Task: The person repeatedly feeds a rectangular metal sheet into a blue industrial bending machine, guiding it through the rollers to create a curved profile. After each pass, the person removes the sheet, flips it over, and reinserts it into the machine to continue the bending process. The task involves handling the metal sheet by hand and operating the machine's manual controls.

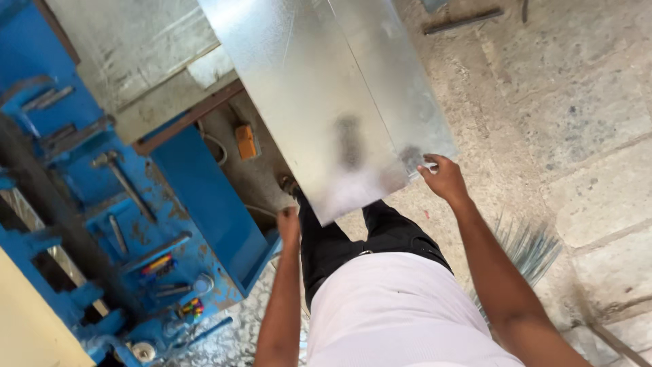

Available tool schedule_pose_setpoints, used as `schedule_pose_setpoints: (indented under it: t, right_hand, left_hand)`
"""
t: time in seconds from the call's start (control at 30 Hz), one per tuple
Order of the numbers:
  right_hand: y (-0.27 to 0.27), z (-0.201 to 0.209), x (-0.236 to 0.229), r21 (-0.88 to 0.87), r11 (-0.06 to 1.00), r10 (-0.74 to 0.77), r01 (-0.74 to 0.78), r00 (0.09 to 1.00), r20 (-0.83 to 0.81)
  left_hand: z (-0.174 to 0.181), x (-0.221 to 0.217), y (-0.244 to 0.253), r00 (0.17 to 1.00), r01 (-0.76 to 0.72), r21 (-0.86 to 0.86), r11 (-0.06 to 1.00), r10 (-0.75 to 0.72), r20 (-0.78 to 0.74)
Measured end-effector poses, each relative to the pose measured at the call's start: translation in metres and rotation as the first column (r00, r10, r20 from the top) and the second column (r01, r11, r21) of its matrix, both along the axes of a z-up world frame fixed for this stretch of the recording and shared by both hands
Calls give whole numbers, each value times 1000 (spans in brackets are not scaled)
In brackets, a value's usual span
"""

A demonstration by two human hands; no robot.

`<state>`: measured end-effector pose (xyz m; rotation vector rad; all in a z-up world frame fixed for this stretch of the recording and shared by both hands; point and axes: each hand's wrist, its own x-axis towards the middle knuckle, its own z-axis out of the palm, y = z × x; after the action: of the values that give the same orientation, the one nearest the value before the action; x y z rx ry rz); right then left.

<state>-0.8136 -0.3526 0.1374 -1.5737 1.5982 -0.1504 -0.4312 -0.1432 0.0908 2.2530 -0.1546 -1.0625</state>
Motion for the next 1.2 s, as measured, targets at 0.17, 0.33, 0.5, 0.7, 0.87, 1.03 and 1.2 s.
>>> schedule_pose_setpoints:
  t: [0.17, 0.33, 0.5, 0.7, 0.87, 1.03, 1.2]
  right_hand:
    - [-1, -39, 21, 70, 997, -27, 24, 999, 37]
    - [-7, -80, 34, -192, 980, 52, -58, 998, -36]
    - [-10, -90, 51, -67, 997, -29, 30, 1000, 11]
    - [-22, -87, 63, 157, 983, -123, 96, 977, 173]
    - [-15, -57, 58, 18, 1000, -8, 5, 981, 193]
    - [-6, -36, 101, 169, 985, 45, -32, 996, -76]
    - [29, -31, 171, 453, 890, 27, -51, 998, 60]
  left_hand:
    - [-50, 33, 18, 995, -83, 13, 996, 84, -61]
    - [-63, -21, -6, 975, 80, 5, 997, -77, -209]
    - [-53, -56, -7, 997, 55, -16, 998, -54, 51]
    - [-57, -44, 11, 990, 101, -61, 993, -107, -97]
    - [-60, -61, 10, 971, 169, -90, 982, -182, -158]
    - [-54, -12, 26, 971, 100, -89, 991, -117, -208]
    - [-51, 55, 76, 993, 42, -63, 997, -49, -109]
